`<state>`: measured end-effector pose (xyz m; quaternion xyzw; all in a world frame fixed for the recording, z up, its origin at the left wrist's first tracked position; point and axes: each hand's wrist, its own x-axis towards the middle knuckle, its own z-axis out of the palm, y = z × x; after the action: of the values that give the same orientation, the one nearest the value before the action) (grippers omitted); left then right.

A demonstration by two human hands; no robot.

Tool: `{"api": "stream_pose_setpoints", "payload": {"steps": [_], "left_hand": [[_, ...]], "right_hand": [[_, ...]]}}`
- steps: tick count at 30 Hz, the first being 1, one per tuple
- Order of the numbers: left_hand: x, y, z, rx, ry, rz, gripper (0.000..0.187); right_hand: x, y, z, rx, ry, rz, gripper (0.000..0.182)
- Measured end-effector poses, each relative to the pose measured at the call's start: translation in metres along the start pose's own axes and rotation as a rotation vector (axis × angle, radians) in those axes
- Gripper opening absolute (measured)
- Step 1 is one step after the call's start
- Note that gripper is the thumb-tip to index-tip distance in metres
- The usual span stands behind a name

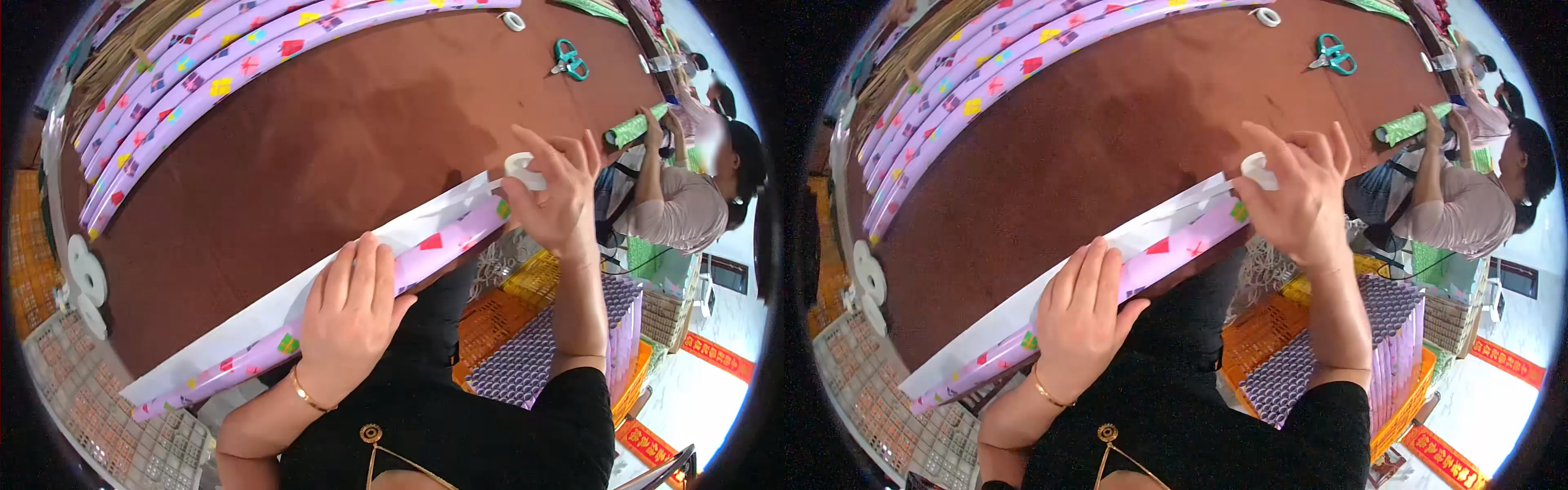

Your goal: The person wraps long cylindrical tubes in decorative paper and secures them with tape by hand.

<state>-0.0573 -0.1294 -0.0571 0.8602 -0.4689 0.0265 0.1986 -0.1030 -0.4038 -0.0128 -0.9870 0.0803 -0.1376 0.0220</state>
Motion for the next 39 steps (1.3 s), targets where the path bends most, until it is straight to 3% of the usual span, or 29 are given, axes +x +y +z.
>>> {"api": "stream_pose_setpoints", "payload": {"steps": [13, 34, 37, 39], "left_hand": [[0.006, 0.001, -0.005, 0.034, -0.035, 0.003, 0.053], [0.001, 0.000, -0.001, 0.011, -0.004, -0.006, 0.061], [0.000, 0.000, -0.003, 0.037, -0.024, 0.006, 0.064], [0.000, 0.001, -0.002, 0.042, -0.016, 0.011, 0.064]], "right_hand": [[0.002, 0.002, 0.017, 0.017, 0.013, 0.095, 0.063], [0.007, -0.014, 0.019, -0.186, -0.050, 0.187, 0.063], [0.008, -0.025, 0.015, -0.202, -0.084, 0.249, 0.073], [0.011, -0.037, 0.011, -0.230, -0.176, 0.342, 0.091]]}}
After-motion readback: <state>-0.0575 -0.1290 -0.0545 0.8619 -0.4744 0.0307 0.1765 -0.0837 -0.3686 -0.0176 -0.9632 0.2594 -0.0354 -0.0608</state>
